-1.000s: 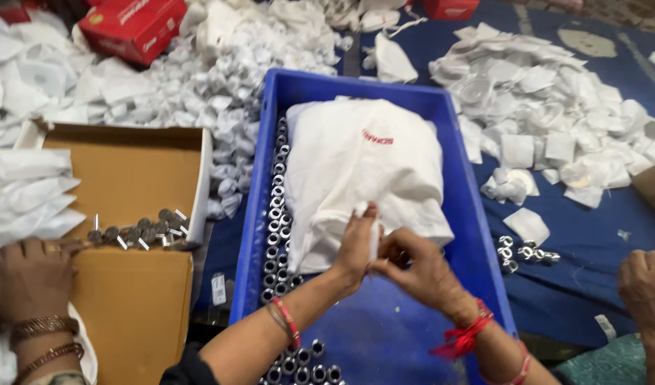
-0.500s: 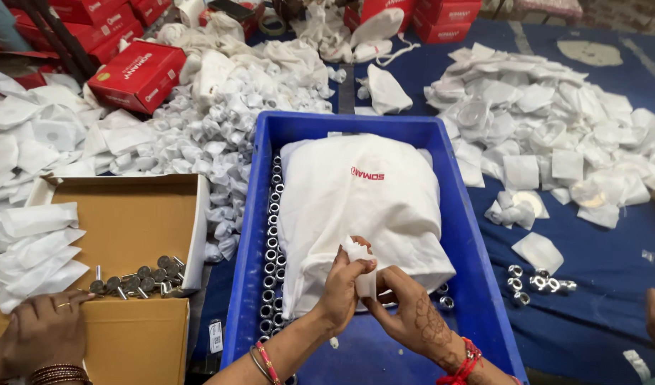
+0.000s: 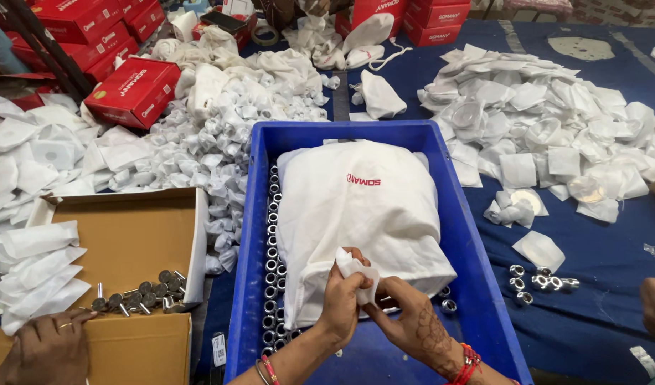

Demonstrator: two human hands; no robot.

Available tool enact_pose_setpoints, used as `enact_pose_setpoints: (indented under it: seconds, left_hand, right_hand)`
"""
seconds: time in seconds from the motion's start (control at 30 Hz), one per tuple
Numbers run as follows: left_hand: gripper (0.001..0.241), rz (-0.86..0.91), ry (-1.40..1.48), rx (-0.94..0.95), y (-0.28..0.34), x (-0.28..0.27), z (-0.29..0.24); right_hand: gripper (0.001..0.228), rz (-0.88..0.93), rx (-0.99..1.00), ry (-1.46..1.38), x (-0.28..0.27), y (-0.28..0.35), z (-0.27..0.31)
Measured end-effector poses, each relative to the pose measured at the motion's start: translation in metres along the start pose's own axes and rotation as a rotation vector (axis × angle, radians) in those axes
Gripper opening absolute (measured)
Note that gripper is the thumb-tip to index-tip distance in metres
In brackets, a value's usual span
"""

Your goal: The person wraps small metal cylinders in white paper by hand and places them inside a large white cloth bag while sitting on the floor near other workers doing the same.

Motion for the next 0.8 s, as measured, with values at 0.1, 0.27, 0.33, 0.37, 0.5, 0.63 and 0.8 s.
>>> enact_pose_setpoints:
  seconds: [0.1, 0.27, 0.33, 0.37, 0.5, 0.63, 0.8]
  left_hand:
    - [0.044, 0.018, 0.067, -0.049, 0.002, 0.001, -0.002]
    - [0.05, 0.115, 0.102, 0.058, -0.005, 0.004, 0.007]
    - [0.049, 0.076, 0.099, 0.051, -0.001, 0.005, 0.018]
    - [0.048, 0.016, 0.097, 0.014, -0.003, 0.006, 0.019]
    - [0.045, -0.096, 0.021, 0.11, -0.008, 0.006, 0.016]
    - [0.04, -0.046, -0.062, 0.195, -0.007, 0.006, 0.014]
    - [0.037, 0.017, -0.13, 0.158, -0.007, 0.008, 0.014]
  right_hand:
    - [0.022, -0.071, 0.057, 0.019, -0.004, 0.003, -0.012]
    - [0.021, -0.246, -0.03, -0.061, -0.011, -0.005, -0.039]
    - [0.021, -0.288, 0.01, -0.082, -0.012, -0.003, -0.049]
    - [0.02, -0.289, 0.018, -0.126, -0.014, -0.008, -0.05]
    - [0.028, -0.229, 0.158, -0.383, -0.014, -0.015, -0.043]
    - [0.028, -0.223, 0.125, -0.356, -0.007, -0.008, -0.036]
    - [0.016, -0.203, 0.183, -0.39, -0.012, 0.0, -0.044]
Point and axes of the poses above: each hand's wrist, its own y-axis away from the middle knuckle, its own x-axis out of the palm, z = x × y, the point moved 1 cm from there along -y, towards the middle knuckle, and after that the axes turned 7 degrees about x, right-handed, at the moved point
